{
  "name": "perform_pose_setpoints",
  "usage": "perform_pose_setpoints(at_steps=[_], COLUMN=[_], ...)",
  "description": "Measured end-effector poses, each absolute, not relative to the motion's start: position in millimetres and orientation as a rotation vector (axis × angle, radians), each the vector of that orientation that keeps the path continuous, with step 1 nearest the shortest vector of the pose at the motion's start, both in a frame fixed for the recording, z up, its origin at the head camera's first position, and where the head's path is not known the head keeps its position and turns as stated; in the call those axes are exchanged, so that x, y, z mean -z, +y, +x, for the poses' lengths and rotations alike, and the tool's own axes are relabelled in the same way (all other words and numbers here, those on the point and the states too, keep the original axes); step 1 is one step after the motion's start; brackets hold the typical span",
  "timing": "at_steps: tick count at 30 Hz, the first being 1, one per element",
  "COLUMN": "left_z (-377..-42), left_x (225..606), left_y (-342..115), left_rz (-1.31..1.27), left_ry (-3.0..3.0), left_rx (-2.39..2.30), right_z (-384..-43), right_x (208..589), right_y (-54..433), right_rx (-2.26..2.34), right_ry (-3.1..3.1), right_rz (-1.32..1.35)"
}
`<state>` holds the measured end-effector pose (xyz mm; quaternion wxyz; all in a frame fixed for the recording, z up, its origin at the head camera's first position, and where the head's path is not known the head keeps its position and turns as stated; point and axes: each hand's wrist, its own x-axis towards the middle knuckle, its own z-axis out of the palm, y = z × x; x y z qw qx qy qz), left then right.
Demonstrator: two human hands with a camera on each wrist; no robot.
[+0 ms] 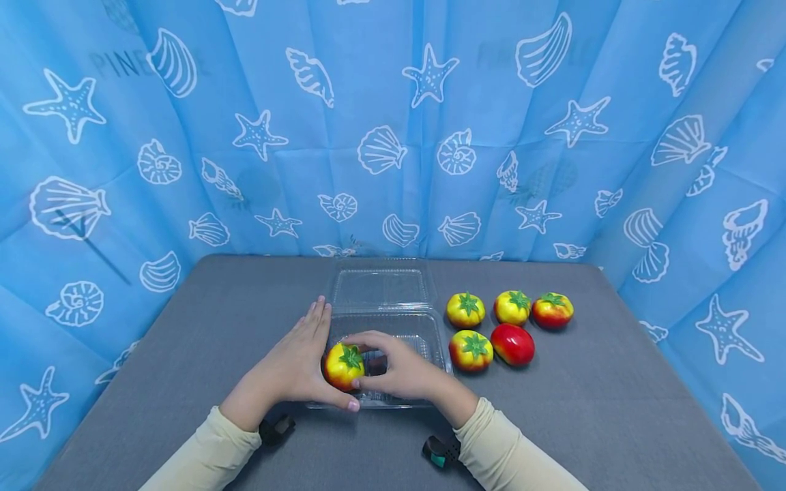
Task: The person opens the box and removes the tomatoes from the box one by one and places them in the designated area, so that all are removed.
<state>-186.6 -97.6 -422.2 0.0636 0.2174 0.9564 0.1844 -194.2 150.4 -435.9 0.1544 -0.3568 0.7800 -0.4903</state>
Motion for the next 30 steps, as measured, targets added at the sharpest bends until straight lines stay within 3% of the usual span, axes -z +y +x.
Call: perform_pose_setpoints(at_steps=[30], left_z=[-186.4], left_x=[422.0], left_y=[-97.6], left_rz=[0.657], left_ry=[2.887], left_rx=[-0.571], right_z=[-188.9], right_x=[419.7], right_y=[154.2], right_rx=[1.443], right_ry=[2.378], right_rz=[-0.918])
